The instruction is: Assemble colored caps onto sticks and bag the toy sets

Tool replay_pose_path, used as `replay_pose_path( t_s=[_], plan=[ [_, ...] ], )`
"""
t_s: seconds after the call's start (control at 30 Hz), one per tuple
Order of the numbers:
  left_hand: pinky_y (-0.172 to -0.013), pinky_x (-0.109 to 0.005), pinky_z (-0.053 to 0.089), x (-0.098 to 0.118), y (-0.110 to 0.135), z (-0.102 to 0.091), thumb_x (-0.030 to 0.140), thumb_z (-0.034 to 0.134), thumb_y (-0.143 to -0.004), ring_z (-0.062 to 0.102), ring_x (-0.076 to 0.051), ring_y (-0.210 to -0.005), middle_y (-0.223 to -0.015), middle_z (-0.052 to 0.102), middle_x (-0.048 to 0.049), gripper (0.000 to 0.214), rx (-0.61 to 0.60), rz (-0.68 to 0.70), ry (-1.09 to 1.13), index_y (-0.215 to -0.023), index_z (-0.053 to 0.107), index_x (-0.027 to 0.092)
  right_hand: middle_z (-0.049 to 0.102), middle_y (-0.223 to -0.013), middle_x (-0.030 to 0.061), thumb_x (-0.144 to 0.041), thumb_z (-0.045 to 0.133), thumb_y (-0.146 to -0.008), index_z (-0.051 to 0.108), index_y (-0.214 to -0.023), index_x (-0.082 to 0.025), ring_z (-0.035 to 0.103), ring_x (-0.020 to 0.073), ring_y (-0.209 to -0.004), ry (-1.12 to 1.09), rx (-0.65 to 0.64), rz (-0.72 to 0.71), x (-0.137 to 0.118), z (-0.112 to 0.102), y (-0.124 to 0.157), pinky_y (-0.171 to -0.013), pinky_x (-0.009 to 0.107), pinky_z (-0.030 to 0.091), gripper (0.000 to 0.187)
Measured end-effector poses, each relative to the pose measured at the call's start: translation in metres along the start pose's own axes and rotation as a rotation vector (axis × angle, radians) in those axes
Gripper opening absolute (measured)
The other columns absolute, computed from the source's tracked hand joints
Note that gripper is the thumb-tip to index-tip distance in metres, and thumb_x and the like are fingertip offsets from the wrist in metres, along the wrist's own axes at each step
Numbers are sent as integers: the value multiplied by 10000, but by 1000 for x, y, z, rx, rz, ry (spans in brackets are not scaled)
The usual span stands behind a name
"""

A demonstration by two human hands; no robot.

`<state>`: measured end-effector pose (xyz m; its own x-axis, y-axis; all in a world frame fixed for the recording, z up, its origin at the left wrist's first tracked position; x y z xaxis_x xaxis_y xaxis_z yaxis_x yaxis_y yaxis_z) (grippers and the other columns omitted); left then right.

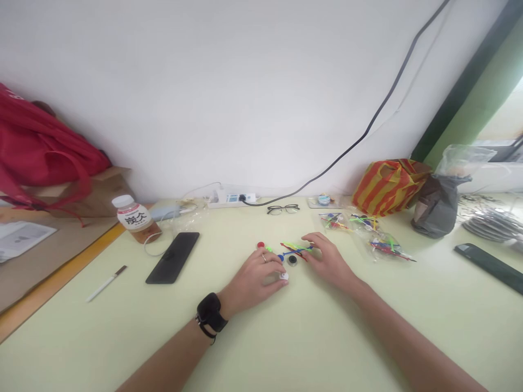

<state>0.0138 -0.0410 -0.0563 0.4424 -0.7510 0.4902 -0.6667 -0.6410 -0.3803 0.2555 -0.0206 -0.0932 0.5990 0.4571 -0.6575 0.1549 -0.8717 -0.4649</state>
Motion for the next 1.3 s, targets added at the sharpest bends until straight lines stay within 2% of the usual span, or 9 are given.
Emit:
replay_pose_path(
  t_s=[0.13, 0.2, 0.33, 0.53, 0.7, 0.83, 1.07, 1.17, 1.3],
  plan=[
    [-926, -341, 528, 7, 1, 1, 334, 626, -983, 660, -198, -976, -1035, 721, -31, 129, -92, -120, 189, -1045, 685, 237, 678, -1065, 74, -166, 588, -864, 645, -1015, -241, 623, 275, -1076, 135, 43, 33, 1, -12, -2, -929, 438, 515, 178],
    [-884, -321, 539, 7, 2, 5, 345, 618, -984, 674, -189, -931, -1004, 726, -25, 139, -109, -174, 300, -1024, 686, 230, 677, -999, 67, -159, 572, -868, 648, -920, -234, 631, 263, -1011, 155, 12, 33, -1, -14, -2, -894, 416, 507, 118],
    [-854, -324, 559, -3, 1, 14, 348, 702, -922, 668, -191, -890, -1009, 718, -48, 198, -31, -234, 514, -1066, 720, 212, 684, -948, 63, -223, 615, -891, 674, -876, -233, 632, 255, -956, 170, -121, 26, -3, -10, -1, -871, 394, 493, 61],
    [-862, -347, 565, -21, 1, 21, 358, 807, -836, 677, -203, -891, -1005, 731, -88, 295, 34, -375, 717, -1050, 759, 162, 699, -919, 58, -176, 542, -908, 641, -842, -228, 636, 234, -905, 187, -145, 76, 0, -8, 1, -803, 359, 483, 130],
    [-841, -331, 575, -23, -2, 16, 385, 843, -797, 690, -192, -857, -943, 740, -80, 304, 55, -431, 793, -976, 756, 156, 708, -852, 31, -187, 527, -894, 611, -858, -235, 640, 210, -779, 225, -139, 156, 0, -15, 1, -677, 309, 447, 103],
    [-868, -337, 576, -25, -3, 13, 405, 841, -795, 700, -199, -893, -990, 747, -94, 336, 86, -463, 797, -1000, 754, 154, 702, -835, 20, -177, 521, -868, 594, -854, -238, 640, 203, -764, 220, -132, 179, -3, -19, 0, -659, 293, 426, 97],
    [-929, -351, 554, -21, -5, 14, 444, 737, -892, 693, -215, -983, -1052, 737, -102, 327, 107, -407, 753, -1052, 728, 159, 617, -740, -10, -189, 453, -888, 554, -855, -238, 548, 180, -663, 127, -127, 182, -12, -18, 1, -598, 283, 380, 117],
    [-944, -338, 538, -19, -7, 14, 454, 700, -924, 683, -216, -1025, -1062, 725, -94, 305, 101, -364, 742, -1039, 709, 172, 585, -721, -12, -304, 425, -986, 534, -847, -240, 527, 182, -652, 31, -136, 179, -23, -12, 1, -599, 290, 398, 188],
    [-945, -333, 532, -19, -8, 9, 474, 678, -939, 676, -220, -1040, -1079, 715, -93, 320, 177, -364, 748, -1054, 694, 176, 624, -798, 33, -481, 367, -1055, 574, -878, -232, 571, 207, -743, -151, -226, 85, -49, 3, 5, -694, 319, 475, 369]
  ],
)
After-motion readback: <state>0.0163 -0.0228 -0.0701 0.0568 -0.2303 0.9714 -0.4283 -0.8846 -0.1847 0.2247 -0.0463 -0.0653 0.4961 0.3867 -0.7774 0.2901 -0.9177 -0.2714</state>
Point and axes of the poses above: each hand's wrist, its own y-axis away from the middle knuckle, its own z-axis out of the palm, x = y × z, the point moved 3 cm from there along -y, towards the middle knuckle
